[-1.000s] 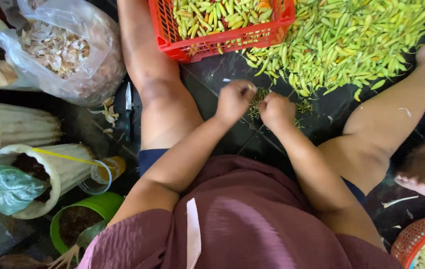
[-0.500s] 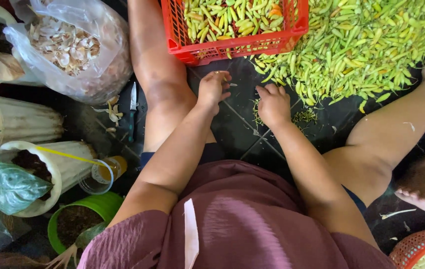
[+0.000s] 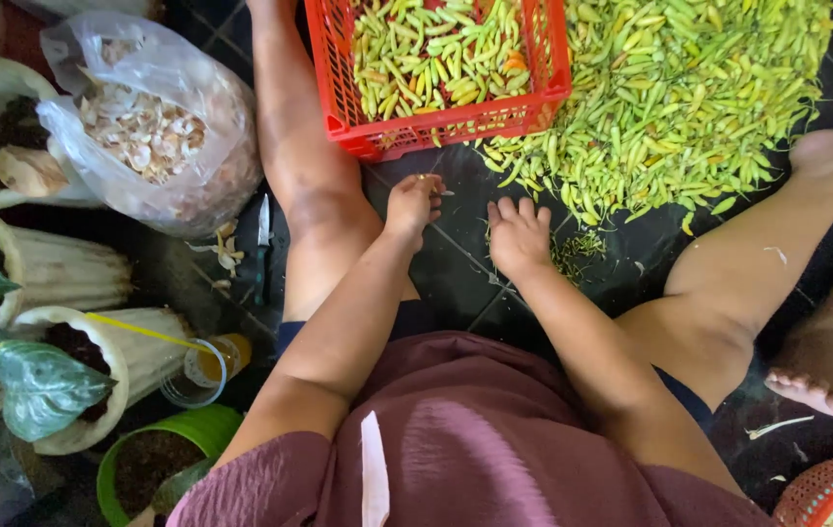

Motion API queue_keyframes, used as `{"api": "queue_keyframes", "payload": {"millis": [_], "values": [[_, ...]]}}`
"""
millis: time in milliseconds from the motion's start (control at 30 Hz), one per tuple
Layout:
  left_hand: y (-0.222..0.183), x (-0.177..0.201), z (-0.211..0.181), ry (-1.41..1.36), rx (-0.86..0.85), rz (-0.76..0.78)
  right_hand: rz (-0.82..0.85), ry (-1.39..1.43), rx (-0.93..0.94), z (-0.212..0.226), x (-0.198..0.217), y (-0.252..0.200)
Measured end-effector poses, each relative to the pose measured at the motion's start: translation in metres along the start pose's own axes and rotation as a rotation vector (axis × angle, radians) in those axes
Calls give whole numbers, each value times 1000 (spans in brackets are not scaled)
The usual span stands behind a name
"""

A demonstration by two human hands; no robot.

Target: The person is sitting on the floor and picking stems from a large pile of green buds, then placing the cleaned buds into a red plastic crate.

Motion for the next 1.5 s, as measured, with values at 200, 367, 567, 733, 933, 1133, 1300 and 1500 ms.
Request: {"api": "queue_keyframes", "payload": {"millis": [200, 367, 567, 733, 933, 1133, 1300, 1500], "values": [[2, -6, 3, -41, 11, 45, -101, -16, -131, -27, -1, -9], [-12, -12, -6, -137, 95, 99, -356, 209, -64, -46, 20, 18], [0, -12, 10, -167, 105, 110, -207, 316, -67, -9, 37, 76], [15, -17, 36, -80, 56, 171, -367, 29, -46, -12, -2, 97], [20, -30, 54, 419, -198, 272, -185, 1077, -470, -19, -16, 48], [-27, -70, 60, 609, -412, 439, -16, 1605, -688, -39, -3, -34], [-35, -93, 88, 537, -402, 694, 116, 1414, -550, -70, 26, -69], [-52, -99, 78, 75, 123, 713, -111, 180, -289, -105, 63, -52]]}}
Point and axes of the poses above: each hand's wrist, its own y-axis towards the middle knuckle, its own x-axis out of the back of the hand, z = x × y, the point moved 5 cm from there along y, towards the middle knuckle, and after that the axes turned 2 degrees about y, right-handed, at the moved point
